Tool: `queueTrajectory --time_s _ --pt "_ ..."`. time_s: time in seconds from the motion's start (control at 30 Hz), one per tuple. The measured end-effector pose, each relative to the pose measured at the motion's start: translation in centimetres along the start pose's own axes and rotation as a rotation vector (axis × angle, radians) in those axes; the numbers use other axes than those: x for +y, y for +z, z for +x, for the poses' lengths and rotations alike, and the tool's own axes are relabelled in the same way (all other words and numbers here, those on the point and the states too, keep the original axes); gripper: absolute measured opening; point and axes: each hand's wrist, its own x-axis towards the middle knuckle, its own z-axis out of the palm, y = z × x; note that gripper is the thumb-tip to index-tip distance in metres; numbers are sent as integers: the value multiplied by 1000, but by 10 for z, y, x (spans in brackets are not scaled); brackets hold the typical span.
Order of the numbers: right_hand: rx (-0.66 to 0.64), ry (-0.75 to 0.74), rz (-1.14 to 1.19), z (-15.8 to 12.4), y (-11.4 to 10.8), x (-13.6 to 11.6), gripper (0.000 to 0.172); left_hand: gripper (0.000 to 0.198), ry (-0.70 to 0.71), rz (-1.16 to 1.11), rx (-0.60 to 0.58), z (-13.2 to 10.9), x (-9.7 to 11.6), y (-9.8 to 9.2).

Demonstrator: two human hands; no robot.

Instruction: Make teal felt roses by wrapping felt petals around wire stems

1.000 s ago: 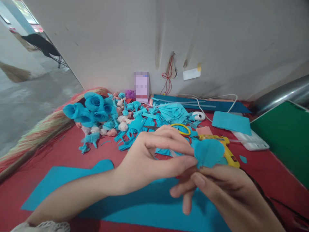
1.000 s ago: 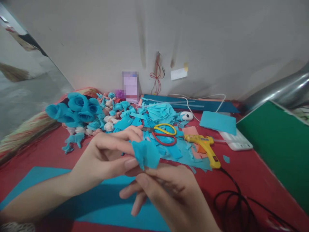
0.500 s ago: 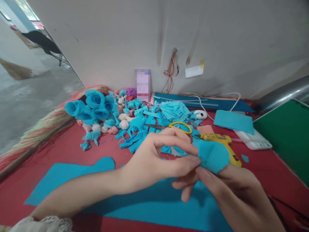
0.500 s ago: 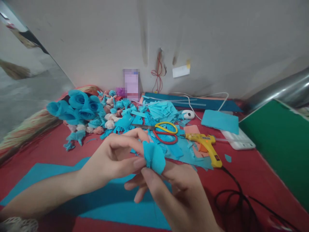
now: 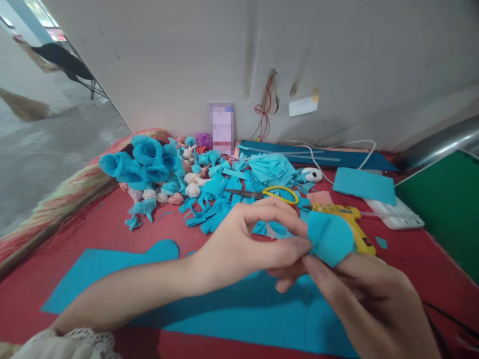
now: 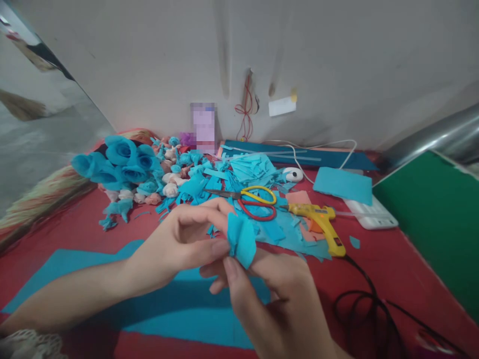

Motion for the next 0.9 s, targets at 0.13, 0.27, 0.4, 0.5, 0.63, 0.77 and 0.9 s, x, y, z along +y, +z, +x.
queueTrajectory --time_s 0.13,0.27,0.4,0.5,0.63,0.77,0.9 --pt "8 21 -37 2 2 1 31 3 7 -16 11 0 0 1" --pt "36 -1 -103 2 3 2 28 3 -13 -16 11 0 0 2" --pt "70 -5 -97 -2 2 1 31 3 -48 -34 5 0 0 2" --pt "63 24 -130 -3 2 -2 33 12 -102 -94 -20 -1 -1 2" --pt "73 17 -156 -1 5 -2 35 21 -152 -216 -68 -1 -2 3" --pt "43 8 -97 -1 6 1 33 15 -121 -143 -50 -1 0 3" --pt "-15 106 115 -2 0 4 29 2 -25 60 -16 -1 3 -1"
